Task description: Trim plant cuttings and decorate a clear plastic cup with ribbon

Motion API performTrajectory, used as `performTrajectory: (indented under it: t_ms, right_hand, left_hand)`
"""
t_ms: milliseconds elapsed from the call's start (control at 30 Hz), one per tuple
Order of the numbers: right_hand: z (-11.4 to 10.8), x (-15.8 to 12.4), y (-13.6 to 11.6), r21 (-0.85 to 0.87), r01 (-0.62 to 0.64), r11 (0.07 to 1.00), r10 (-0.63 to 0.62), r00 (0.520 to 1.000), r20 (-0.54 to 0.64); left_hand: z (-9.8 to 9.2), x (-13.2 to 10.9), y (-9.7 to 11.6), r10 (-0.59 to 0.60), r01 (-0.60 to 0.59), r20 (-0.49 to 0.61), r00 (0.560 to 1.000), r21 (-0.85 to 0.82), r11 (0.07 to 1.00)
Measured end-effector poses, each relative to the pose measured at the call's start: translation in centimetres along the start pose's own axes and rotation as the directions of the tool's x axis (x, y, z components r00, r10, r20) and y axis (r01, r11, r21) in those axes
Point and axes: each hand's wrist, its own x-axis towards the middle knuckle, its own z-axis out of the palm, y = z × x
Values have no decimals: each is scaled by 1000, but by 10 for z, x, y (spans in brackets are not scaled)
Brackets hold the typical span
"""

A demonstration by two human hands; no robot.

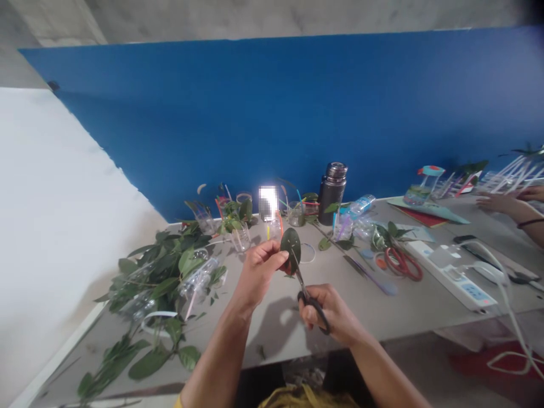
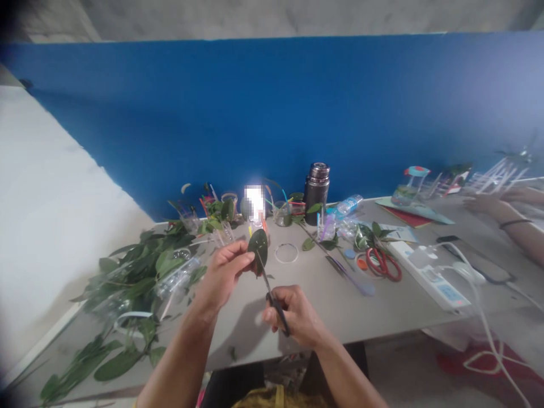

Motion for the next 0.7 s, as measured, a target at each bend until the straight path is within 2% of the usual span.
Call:
performTrajectory:
  t_ms: [200,333,467,567,700]
  right_hand:
    - [6,4,7,60,-61,996,65,996,-64]
    - [10,6,7,81,-63,995,72,991,-113]
    - [12,8,7,87,-69,994,84,979,-185]
    - [13,10,7,63,-72,995,84,972,-218]
    - [14,10,6,44,-76,996,85,969,-234]
  left_hand:
    - [1,0,0,-5,5,-34,999,-10,1000]
    - [2,-2,-1,-11,11,-14,1000,-40,999]
    - [6,-7,-4,-38,37,34,999,41,999]
    - [10,-9,-7,-42,41,9,999,88,995]
    - [10,-11,-10,-43,43,-4,999,64,997]
